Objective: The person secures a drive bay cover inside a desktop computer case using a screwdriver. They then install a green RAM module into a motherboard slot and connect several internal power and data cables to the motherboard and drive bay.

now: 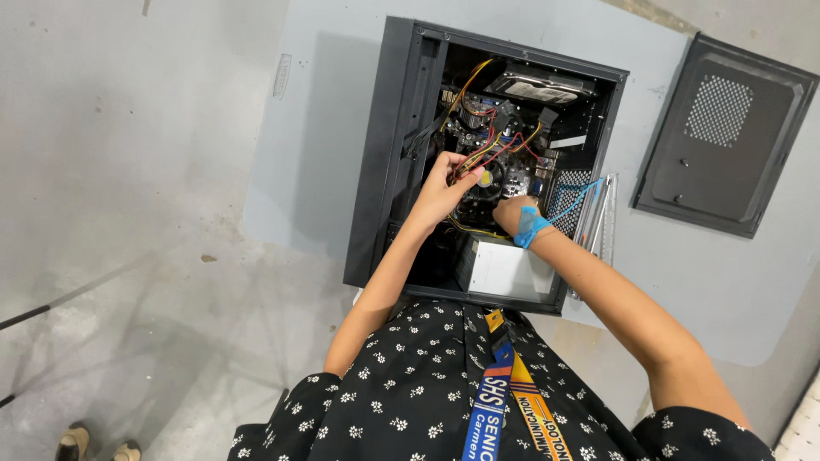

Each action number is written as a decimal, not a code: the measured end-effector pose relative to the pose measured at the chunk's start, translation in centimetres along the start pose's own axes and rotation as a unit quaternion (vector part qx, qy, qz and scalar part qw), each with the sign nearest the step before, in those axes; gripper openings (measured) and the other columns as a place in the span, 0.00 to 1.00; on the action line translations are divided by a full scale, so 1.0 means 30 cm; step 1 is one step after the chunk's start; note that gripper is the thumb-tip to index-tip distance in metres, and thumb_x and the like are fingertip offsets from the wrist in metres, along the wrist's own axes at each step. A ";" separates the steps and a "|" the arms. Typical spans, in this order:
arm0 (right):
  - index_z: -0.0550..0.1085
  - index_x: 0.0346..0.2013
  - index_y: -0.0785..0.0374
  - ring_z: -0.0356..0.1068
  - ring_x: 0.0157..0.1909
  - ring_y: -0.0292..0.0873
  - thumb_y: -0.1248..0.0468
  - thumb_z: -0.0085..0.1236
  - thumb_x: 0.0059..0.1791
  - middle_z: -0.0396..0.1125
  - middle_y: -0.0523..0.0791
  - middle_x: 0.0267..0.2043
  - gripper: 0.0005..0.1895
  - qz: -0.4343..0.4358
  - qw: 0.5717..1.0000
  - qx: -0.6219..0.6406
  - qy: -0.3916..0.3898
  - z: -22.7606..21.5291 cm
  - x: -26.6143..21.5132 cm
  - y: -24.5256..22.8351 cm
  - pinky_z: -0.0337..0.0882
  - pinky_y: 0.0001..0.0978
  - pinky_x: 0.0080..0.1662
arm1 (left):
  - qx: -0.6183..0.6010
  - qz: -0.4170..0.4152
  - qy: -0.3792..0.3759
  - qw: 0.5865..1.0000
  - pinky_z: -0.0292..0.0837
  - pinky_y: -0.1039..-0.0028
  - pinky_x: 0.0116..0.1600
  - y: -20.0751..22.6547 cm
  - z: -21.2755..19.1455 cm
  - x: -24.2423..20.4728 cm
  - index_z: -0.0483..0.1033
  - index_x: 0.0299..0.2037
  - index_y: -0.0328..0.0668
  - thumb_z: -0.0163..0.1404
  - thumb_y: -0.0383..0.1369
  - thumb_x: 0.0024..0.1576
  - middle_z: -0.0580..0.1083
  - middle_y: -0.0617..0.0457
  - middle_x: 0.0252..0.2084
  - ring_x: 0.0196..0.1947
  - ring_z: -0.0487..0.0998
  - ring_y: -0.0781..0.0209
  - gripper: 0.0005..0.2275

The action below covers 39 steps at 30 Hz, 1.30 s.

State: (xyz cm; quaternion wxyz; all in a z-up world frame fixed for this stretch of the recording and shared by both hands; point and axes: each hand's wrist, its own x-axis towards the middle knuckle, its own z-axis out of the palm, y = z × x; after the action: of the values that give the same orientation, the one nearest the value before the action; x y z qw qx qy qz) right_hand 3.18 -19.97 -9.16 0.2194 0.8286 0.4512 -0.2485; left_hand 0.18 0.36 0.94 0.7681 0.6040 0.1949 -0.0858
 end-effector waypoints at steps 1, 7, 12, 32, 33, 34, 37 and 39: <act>0.85 0.29 0.63 0.75 0.29 0.51 0.74 0.58 0.49 0.77 0.50 0.26 0.10 0.000 1.000 0.000 0.000 -0.002 -0.004 0.002 0.75 0.49 0.28 | 0.000 0.000 0.000 1.000 0.69 0.82 0.44 -0.005 0.002 0.001 0.75 0.53 0.39 0.62 0.31 0.58 0.77 0.55 0.36 0.35 0.73 0.74 0.15; 0.84 0.28 0.57 0.77 0.31 0.47 0.72 0.56 0.50 0.77 0.44 0.28 0.12 0.016 0.999 0.004 0.044 0.013 -0.009 0.010 0.75 0.48 0.27 | -0.003 0.006 0.002 1.000 0.71 0.80 0.47 0.004 0.001 -0.005 0.74 0.54 0.38 0.62 0.31 0.58 0.76 0.53 0.38 0.37 0.73 0.72 0.16; 0.81 0.20 0.52 0.77 0.27 0.47 0.72 0.55 0.49 0.76 0.43 0.23 0.16 -0.071 0.983 0.037 0.165 0.025 -0.036 0.039 0.76 0.42 0.29 | -0.007 0.015 -0.005 1.000 0.70 0.80 0.46 0.006 0.002 -0.008 0.75 0.53 0.38 0.62 0.31 0.59 0.76 0.56 0.36 0.37 0.74 0.72 0.15; 0.82 0.29 0.70 0.79 0.35 0.61 0.71 0.65 0.46 0.77 0.59 0.31 0.03 0.195 0.931 0.282 -0.125 0.011 0.067 0.099 0.78 0.60 0.33 | 0.018 0.033 -0.009 0.999 0.69 0.83 0.44 -0.001 -0.003 0.004 0.74 0.53 0.38 0.61 0.31 0.59 0.75 0.57 0.35 0.35 0.73 0.74 0.15; 0.82 0.28 0.72 0.79 0.35 0.63 0.70 0.66 0.46 0.76 0.61 0.30 0.05 0.214 0.916 0.314 -0.125 0.011 0.073 0.104 0.78 0.62 0.32 | 0.022 0.034 -0.009 0.999 0.70 0.83 0.43 -0.001 -0.003 0.008 0.74 0.53 0.39 0.61 0.31 0.60 0.75 0.57 0.36 0.34 0.73 0.75 0.15; 0.82 0.28 0.72 0.79 0.35 0.63 0.70 0.66 0.46 0.76 0.61 0.30 0.05 0.216 0.916 0.315 -0.125 0.006 0.060 0.099 0.78 0.62 0.32 | 0.022 0.034 -0.011 0.999 0.70 0.83 0.43 -0.004 -0.002 0.007 0.74 0.53 0.39 0.61 0.31 0.60 0.75 0.57 0.36 0.34 0.73 0.75 0.15; 0.83 0.36 0.75 0.80 0.45 0.64 0.61 0.79 0.42 0.77 0.62 0.36 0.19 0.219 0.896 0.353 -0.159 -0.014 0.032 0.090 0.79 0.58 0.44 | 0.020 0.032 -0.010 0.999 0.70 0.82 0.45 -0.005 -0.005 0.001 0.74 0.53 0.37 0.61 0.31 0.60 0.76 0.56 0.35 0.35 0.73 0.74 0.15; 0.83 0.38 0.74 0.80 0.48 0.65 0.53 0.85 0.35 0.77 0.64 0.40 0.30 0.211 0.890 0.361 -0.181 -0.023 0.019 0.096 0.79 0.58 0.46 | 0.022 0.032 -0.013 0.999 0.70 0.81 0.45 0.000 -0.006 -0.003 0.74 0.53 0.37 0.60 0.30 0.60 0.76 0.55 0.35 0.35 0.73 0.73 0.14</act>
State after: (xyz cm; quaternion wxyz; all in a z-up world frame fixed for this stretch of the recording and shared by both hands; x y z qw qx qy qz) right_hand 6.05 -20.65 -8.57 0.0303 0.8671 0.0969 -0.4877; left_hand 0.05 0.52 0.94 0.7593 0.6254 0.1640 -0.0733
